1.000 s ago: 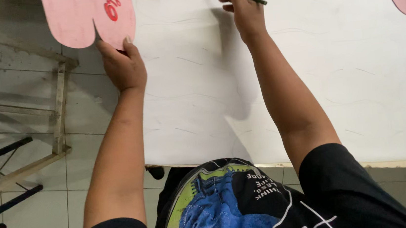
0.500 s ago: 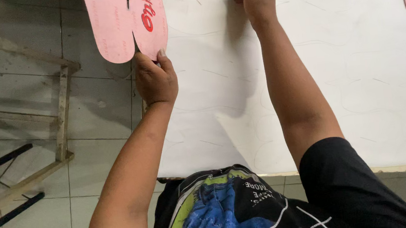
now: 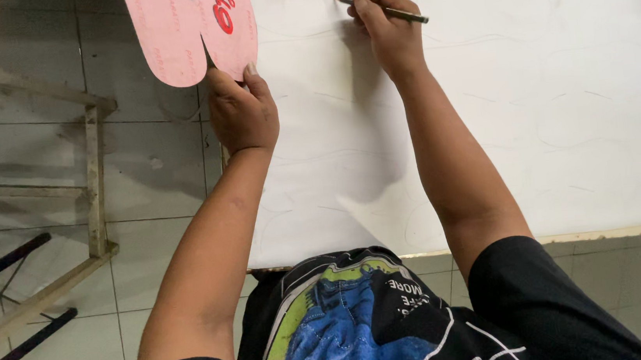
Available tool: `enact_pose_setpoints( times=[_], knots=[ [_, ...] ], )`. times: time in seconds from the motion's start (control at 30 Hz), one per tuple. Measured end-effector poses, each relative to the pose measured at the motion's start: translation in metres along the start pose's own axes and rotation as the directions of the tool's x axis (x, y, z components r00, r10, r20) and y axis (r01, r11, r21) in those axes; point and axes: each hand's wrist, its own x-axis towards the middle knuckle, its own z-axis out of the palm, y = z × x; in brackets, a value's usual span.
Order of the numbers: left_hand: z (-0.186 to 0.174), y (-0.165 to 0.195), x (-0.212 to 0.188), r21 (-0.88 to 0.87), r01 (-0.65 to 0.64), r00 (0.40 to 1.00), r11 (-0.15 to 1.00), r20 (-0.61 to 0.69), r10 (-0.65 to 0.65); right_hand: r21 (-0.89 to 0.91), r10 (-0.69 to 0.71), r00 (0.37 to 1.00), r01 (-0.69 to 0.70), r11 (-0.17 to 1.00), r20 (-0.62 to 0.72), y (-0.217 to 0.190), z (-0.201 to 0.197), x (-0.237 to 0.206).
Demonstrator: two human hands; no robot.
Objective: The person places a pink insole-shaped template on a white sheet and traces its outline with a pencil. They repeat this process multiple times, moving the template to different positions to create several outlines on the sheet.
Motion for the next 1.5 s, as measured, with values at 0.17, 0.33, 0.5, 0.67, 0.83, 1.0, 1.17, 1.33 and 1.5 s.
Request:
enact_pose_setpoints(
  times=[0.17, 0.33, 0.5, 0.67, 0.83, 1.0, 1.17, 1.33, 1.5],
  knots=[
    [0.0, -0.003, -0.001, -0.006, -0.026, 0.999, 1.0, -0.019, 0.026, 0.062, -0.026, 1.0, 0.026, 0.998, 0.001, 0.007, -0.002, -0.005],
    [-0.002, -0.006, -0.002, 0.009, -0.069, 0.998, 0.998, 0.011, 0.069, 0.062, -0.005, 0.999, 0.008, 0.998, -0.05, 0.001, -0.006, -0.039],
    [-0.002, -0.008, -0.002, 0.023, -0.106, 0.994, 0.994, -0.015, 0.107, -0.091, 0.045, 0.999, -0.046, 0.995, -0.005, -0.008, 0.003, -0.093],
    [-0.002, -0.01, -0.003, 0.02, -0.117, 0.993, 0.993, -0.02, 0.117, -0.038, 0.08, 0.996, -0.081, 0.996, -0.032, -0.007, 0.0, -0.106],
    [-0.004, -0.009, -0.003, -0.011, -0.097, 0.995, 0.995, -0.018, 0.097, 0.03, 0.055, 0.998, -0.055, 0.998, 0.029, -0.003, -0.001, -0.117],
    [-0.005, -0.007, -0.005, -0.02, -0.124, 0.991, 0.992, -0.053, 0.123, -0.004, 0.089, 0.995, -0.088, 0.996, 0.037, -0.009, 0.005, -0.161],
    [-0.001, -0.017, -0.006, -0.046, -0.208, 0.976, 0.977, -0.081, 0.204, -0.101, 0.147, 0.989, -0.143, 0.985, 0.034, -0.014, 0.005, -0.183],
    [0.012, -0.026, -0.007, 0.041, -0.1, 0.995, 0.994, 0.014, 0.1, -0.035, 0.139, 0.985, -0.136, 0.99, 0.106, -0.01, 0.002, -0.192],
    [0.023, -0.038, -0.01, 0.087, -0.128, 0.992, 0.988, 0.007, 0.128, -0.03, 0.228, 0.969, -0.226, 0.974, 0.097, -0.008, -0.008, -0.232]
  ],
)
